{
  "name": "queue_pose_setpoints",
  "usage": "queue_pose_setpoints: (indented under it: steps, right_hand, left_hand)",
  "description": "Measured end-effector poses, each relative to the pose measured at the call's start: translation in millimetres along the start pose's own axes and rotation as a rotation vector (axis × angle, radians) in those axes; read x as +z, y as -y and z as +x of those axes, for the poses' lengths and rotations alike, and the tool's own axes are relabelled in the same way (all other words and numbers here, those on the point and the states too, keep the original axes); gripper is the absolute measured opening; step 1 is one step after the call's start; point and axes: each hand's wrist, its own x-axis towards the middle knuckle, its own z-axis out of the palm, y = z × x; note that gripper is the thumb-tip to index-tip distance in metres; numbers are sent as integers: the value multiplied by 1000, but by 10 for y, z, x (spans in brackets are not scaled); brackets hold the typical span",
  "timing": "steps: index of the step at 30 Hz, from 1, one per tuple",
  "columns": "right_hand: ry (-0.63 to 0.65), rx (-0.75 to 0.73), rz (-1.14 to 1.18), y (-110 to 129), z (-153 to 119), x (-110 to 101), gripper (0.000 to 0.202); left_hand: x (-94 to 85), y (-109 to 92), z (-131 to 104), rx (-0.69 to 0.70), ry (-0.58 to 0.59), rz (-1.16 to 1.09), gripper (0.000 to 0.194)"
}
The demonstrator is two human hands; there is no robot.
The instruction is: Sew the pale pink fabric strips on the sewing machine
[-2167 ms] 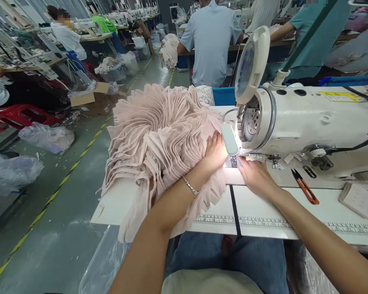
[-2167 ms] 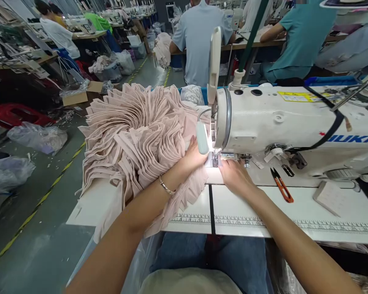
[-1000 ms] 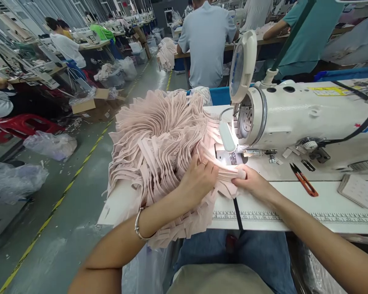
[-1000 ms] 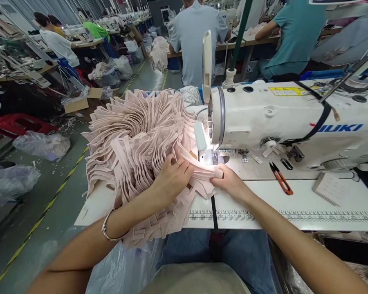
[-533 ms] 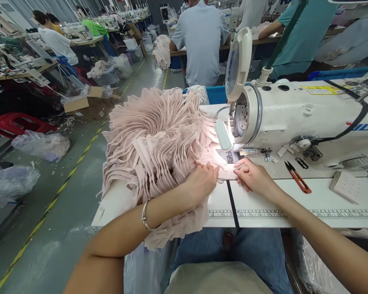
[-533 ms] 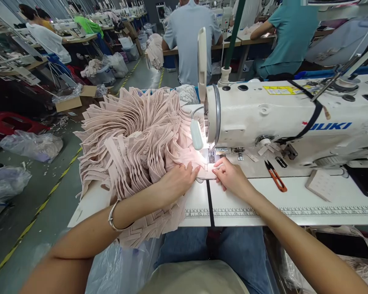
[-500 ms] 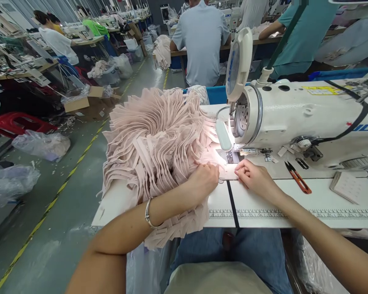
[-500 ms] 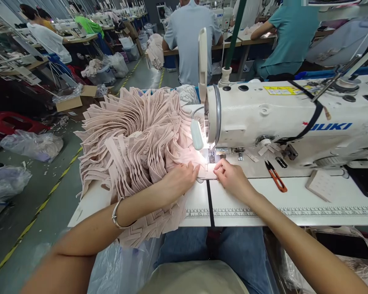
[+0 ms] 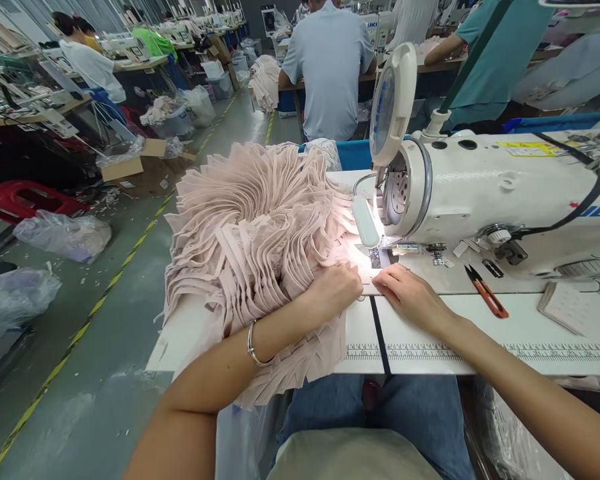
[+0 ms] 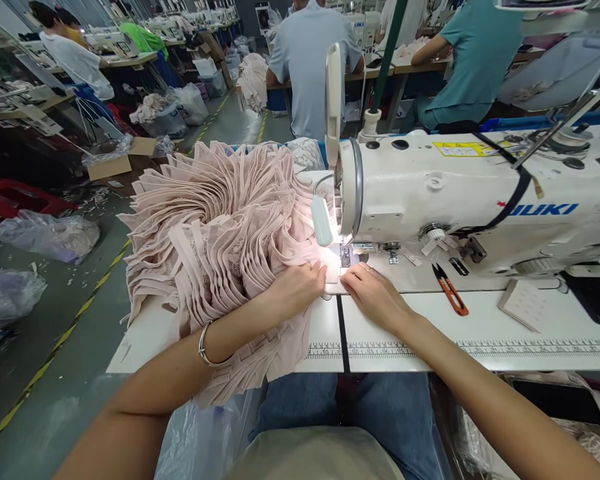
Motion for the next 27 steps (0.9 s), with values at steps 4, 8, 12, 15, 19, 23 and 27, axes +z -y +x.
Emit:
queue_pose_setpoints:
  steps: [4, 8, 12, 15, 19, 23, 27]
  right_hand:
    - [-1, -18, -45, -21, 16, 11, 27]
    - [21, -68, -134, -62, 16, 32, 31]
    - [19, -91, -172, -88, -9, 49, 31]
    - [-1, -138, -245, -86, -21, 50, 31]
    - [0, -189, -318, -70, -21, 36, 35]
    - [9, -188, -311, -72, -17, 31, 34]
    - [-4, -202, -321, -80, -3, 35, 31]
  left_hand:
    - [-16, -38, -11, -7, 26, 35, 17]
    - [17, -38, 74, 68, 0, 79, 17]
    - [2, -9, 135, 46, 38, 35, 22]
    - [-11, 55, 170, -132, 33, -34, 22]
    - [110, 150, 210, -154, -43, -47, 28]
    - [267, 176, 184, -11, -120, -41, 25]
    - [254, 184, 146, -22, -164, -45, 20]
